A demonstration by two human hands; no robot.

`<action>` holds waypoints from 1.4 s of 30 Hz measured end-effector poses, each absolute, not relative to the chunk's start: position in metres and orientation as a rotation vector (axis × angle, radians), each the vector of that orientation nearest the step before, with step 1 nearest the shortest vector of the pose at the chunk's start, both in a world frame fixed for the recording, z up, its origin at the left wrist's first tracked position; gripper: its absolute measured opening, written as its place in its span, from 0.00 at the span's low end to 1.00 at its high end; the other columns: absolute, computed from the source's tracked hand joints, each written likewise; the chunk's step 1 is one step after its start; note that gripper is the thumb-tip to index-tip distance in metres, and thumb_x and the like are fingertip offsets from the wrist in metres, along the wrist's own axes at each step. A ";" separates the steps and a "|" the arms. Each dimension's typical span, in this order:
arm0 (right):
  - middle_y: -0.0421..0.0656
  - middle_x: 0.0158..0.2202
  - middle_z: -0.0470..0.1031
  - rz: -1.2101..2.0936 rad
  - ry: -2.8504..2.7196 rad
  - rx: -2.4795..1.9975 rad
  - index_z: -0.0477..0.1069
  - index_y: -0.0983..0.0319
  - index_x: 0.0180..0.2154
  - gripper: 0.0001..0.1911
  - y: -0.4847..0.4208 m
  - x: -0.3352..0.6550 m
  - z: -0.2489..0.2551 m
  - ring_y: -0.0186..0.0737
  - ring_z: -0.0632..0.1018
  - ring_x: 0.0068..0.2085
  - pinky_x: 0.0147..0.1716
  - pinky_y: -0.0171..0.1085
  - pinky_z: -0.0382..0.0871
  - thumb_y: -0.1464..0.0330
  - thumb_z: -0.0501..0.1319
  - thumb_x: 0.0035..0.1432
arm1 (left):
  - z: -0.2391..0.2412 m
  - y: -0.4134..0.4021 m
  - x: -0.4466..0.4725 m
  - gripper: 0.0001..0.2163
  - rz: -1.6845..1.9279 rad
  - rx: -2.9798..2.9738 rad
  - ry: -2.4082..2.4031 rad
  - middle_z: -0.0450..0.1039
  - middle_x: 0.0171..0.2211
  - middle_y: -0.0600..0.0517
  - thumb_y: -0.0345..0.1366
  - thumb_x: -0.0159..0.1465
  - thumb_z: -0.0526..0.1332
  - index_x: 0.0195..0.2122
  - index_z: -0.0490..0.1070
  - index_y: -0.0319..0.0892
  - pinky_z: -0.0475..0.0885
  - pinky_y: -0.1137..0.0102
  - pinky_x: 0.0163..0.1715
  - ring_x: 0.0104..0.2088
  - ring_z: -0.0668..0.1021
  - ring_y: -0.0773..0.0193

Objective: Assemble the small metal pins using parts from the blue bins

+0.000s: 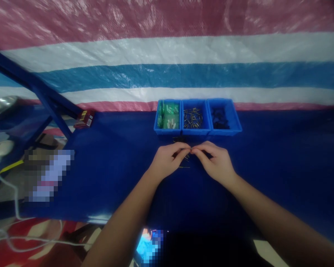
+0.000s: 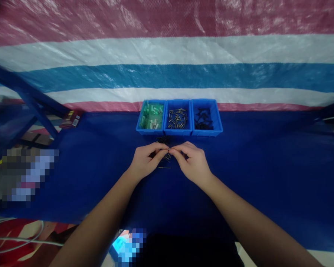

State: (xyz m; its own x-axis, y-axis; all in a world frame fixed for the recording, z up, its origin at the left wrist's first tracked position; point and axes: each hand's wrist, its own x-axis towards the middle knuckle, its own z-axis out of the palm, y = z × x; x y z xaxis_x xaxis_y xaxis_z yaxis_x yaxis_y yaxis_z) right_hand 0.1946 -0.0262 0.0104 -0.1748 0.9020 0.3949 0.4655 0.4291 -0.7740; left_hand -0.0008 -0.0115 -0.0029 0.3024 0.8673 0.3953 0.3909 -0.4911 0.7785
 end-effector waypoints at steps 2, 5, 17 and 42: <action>0.42 0.34 0.83 0.620 -1.797 -1.168 0.80 0.58 0.37 0.04 -0.026 0.194 0.011 0.40 0.80 0.35 0.37 0.41 0.75 0.69 0.65 0.64 | -0.002 -0.011 -0.001 0.06 1.108 2.023 1.103 0.82 0.35 0.54 0.35 0.69 0.62 0.42 0.79 0.43 0.75 0.77 0.36 0.29 0.80 0.71; 0.42 0.36 0.83 0.593 -1.765 -1.177 0.81 0.58 0.40 0.04 -0.026 0.193 0.011 0.39 0.81 0.35 0.36 0.40 0.75 0.69 0.68 0.62 | -0.001 -0.011 -0.002 0.07 1.093 2.044 1.108 0.82 0.35 0.53 0.37 0.70 0.61 0.41 0.78 0.42 0.74 0.77 0.34 0.30 0.80 0.71; 0.42 0.36 0.83 0.530 -1.792 -1.132 0.81 0.59 0.40 0.06 -0.027 0.193 0.012 0.38 0.80 0.35 0.35 0.39 0.76 0.72 0.67 0.62 | -0.006 -0.007 -0.007 0.19 1.021 2.147 1.111 0.80 0.28 0.51 0.43 0.73 0.55 0.31 0.78 0.40 0.71 0.73 0.30 0.28 0.79 0.67; 0.44 0.39 0.82 0.403 -1.864 -1.082 0.82 0.54 0.41 0.07 -0.028 0.191 0.013 0.44 0.80 0.41 0.42 0.46 0.76 0.70 0.66 0.62 | 0.000 -0.010 -0.005 0.13 1.031 2.170 1.040 0.80 0.30 0.53 0.44 0.71 0.61 0.36 0.79 0.42 0.71 0.74 0.32 0.30 0.80 0.68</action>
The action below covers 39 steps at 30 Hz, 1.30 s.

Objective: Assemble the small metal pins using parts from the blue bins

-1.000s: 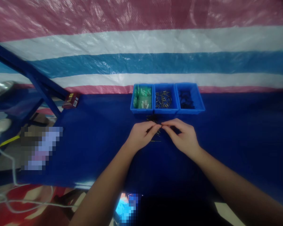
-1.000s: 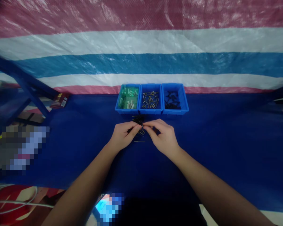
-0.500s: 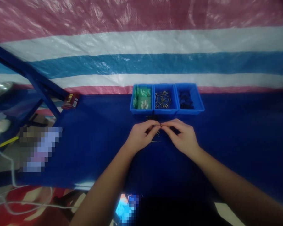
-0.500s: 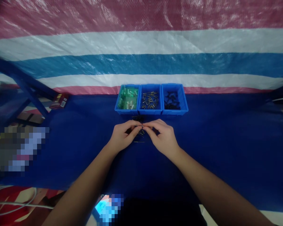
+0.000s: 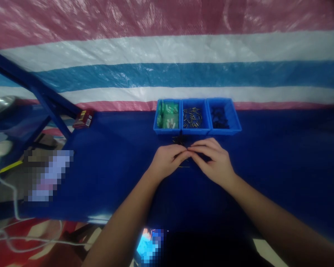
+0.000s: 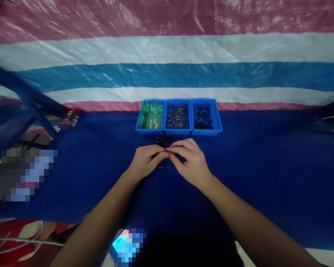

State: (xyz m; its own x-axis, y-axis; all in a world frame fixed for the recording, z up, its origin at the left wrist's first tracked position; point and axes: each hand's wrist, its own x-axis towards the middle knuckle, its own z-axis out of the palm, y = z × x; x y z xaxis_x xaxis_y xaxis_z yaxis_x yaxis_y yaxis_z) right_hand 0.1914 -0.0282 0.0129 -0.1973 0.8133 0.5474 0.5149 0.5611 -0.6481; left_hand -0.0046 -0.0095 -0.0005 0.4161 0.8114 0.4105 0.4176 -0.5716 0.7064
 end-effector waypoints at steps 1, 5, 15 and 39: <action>0.44 0.39 0.82 0.398 -1.846 -1.110 0.82 0.54 0.40 0.07 -0.028 0.192 0.013 0.44 0.79 0.40 0.41 0.46 0.76 0.70 0.66 0.62 | 0.000 -0.010 -0.004 0.12 1.038 2.155 1.048 0.80 0.31 0.53 0.44 0.70 0.61 0.37 0.79 0.43 0.71 0.74 0.32 0.29 0.80 0.69; 0.44 0.37 0.80 0.487 -1.741 -1.147 0.81 0.56 0.39 0.05 -0.028 0.191 0.015 0.43 0.79 0.38 0.37 0.44 0.76 0.70 0.65 0.62 | -0.003 -0.013 -0.003 0.10 1.070 2.109 1.103 0.76 0.25 0.56 0.44 0.67 0.65 0.44 0.78 0.43 0.69 0.75 0.28 0.24 0.75 0.71; 0.42 0.34 0.81 0.886 -1.525 -1.206 0.78 0.60 0.38 0.06 -0.029 0.191 0.010 0.38 0.80 0.32 0.32 0.38 0.76 0.65 0.67 0.60 | 0.000 -0.013 -0.002 0.07 1.136 2.150 1.132 0.80 0.29 0.54 0.37 0.70 0.62 0.44 0.78 0.43 0.72 0.76 0.31 0.26 0.78 0.71; 0.40 0.22 0.75 1.140 -1.250 -1.376 0.78 0.62 0.29 0.20 -0.014 0.198 0.015 0.31 0.70 0.20 0.20 0.32 0.62 0.53 0.65 0.62 | 0.000 -0.013 -0.006 0.14 0.985 2.158 1.195 0.79 0.30 0.53 0.41 0.73 0.55 0.37 0.76 0.42 0.69 0.74 0.30 0.28 0.78 0.68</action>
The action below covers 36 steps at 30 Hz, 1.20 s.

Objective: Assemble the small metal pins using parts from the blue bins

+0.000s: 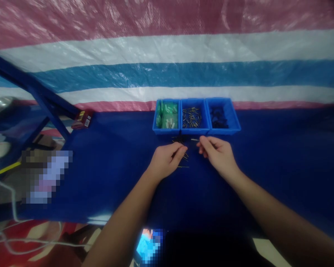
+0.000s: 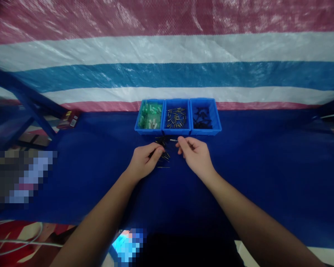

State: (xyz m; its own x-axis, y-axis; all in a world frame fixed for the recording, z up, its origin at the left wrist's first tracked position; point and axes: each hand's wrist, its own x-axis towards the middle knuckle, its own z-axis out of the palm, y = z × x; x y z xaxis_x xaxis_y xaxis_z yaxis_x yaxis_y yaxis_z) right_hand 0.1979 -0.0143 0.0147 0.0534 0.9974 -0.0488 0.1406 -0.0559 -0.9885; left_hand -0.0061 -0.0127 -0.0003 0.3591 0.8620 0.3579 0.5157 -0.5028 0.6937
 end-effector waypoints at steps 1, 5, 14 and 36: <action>0.41 0.25 0.77 1.200 -1.175 -1.330 0.80 0.62 0.33 0.19 -0.011 0.199 0.016 0.31 0.70 0.21 0.19 0.32 0.61 0.53 0.65 0.62 | 0.000 -0.013 -0.006 0.14 0.984 2.158 1.201 0.79 0.29 0.53 0.41 0.73 0.55 0.37 0.76 0.42 0.68 0.74 0.30 0.27 0.78 0.69; 0.46 0.42 0.82 1.459 -1.044 -1.094 0.74 0.57 0.57 0.24 -0.006 0.203 0.017 0.35 0.76 0.28 0.21 0.34 0.65 0.53 0.60 0.65 | -0.001 -0.013 -0.006 0.13 0.991 2.165 1.202 0.78 0.28 0.54 0.40 0.73 0.55 0.37 0.76 0.42 0.67 0.74 0.29 0.27 0.77 0.69; 0.45 0.45 0.82 0.722 -1.925 -1.198 0.78 0.57 0.48 0.12 -0.019 0.201 0.006 0.44 0.79 0.46 0.46 0.45 0.75 0.70 0.63 0.63 | 0.002 -0.012 -0.007 0.13 1.111 2.157 1.287 0.78 0.28 0.54 0.39 0.73 0.55 0.38 0.76 0.41 0.68 0.75 0.29 0.27 0.78 0.70; 0.43 0.45 0.82 0.710 -2.185 -1.057 0.76 0.57 0.49 0.17 -0.016 0.201 0.005 0.45 0.78 0.45 0.46 0.47 0.76 0.74 0.64 0.59 | 0.001 -0.012 -0.007 0.12 1.160 2.122 1.335 0.76 0.26 0.55 0.38 0.73 0.55 0.37 0.76 0.41 0.66 0.76 0.28 0.26 0.77 0.71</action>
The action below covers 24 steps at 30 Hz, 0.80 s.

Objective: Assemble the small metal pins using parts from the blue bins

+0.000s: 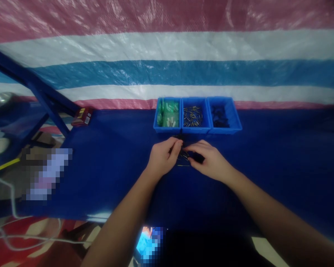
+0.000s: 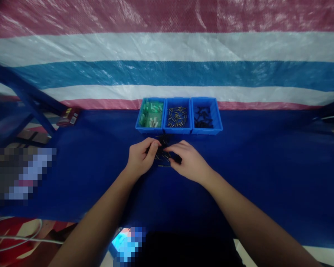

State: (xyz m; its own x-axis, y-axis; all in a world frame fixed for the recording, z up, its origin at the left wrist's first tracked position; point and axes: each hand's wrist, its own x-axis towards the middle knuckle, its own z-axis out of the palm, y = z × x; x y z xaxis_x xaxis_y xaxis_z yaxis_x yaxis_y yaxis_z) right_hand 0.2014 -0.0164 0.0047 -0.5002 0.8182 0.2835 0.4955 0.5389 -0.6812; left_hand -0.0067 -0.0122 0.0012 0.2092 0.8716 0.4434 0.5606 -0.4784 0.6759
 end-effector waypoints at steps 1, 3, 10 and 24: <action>0.43 0.45 0.82 0.706 -2.182 -1.061 0.76 0.57 0.49 0.16 -0.016 0.201 0.004 0.45 0.78 0.45 0.46 0.47 0.76 0.74 0.64 0.59 | 0.001 -0.012 -0.007 0.12 1.161 2.125 1.334 0.76 0.26 0.55 0.38 0.73 0.55 0.37 0.76 0.41 0.66 0.76 0.28 0.26 0.76 0.71; 0.43 0.44 0.82 0.698 -2.175 -1.064 0.76 0.57 0.48 0.14 -0.016 0.201 0.003 0.45 0.78 0.44 0.45 0.47 0.76 0.73 0.65 0.60 | 0.001 -0.012 -0.006 0.12 1.160 2.127 1.335 0.76 0.26 0.55 0.38 0.73 0.55 0.37 0.76 0.41 0.66 0.76 0.28 0.26 0.76 0.71; 0.43 0.41 0.82 0.632 -2.176 -1.088 0.77 0.59 0.45 0.11 -0.016 0.200 0.002 0.43 0.78 0.41 0.43 0.44 0.75 0.75 0.65 0.60 | 0.003 -0.012 -0.006 0.13 1.145 2.133 1.338 0.75 0.25 0.55 0.39 0.73 0.55 0.36 0.76 0.41 0.65 0.75 0.27 0.25 0.76 0.71; 0.42 0.34 0.80 0.547 -2.036 -1.261 0.77 0.59 0.44 0.10 -0.018 0.202 0.004 0.43 0.78 0.38 0.36 0.41 0.74 0.74 0.62 0.61 | 0.000 -0.011 -0.004 0.10 1.106 2.112 1.308 0.78 0.28 0.55 0.40 0.71 0.58 0.39 0.76 0.41 0.68 0.75 0.28 0.26 0.77 0.70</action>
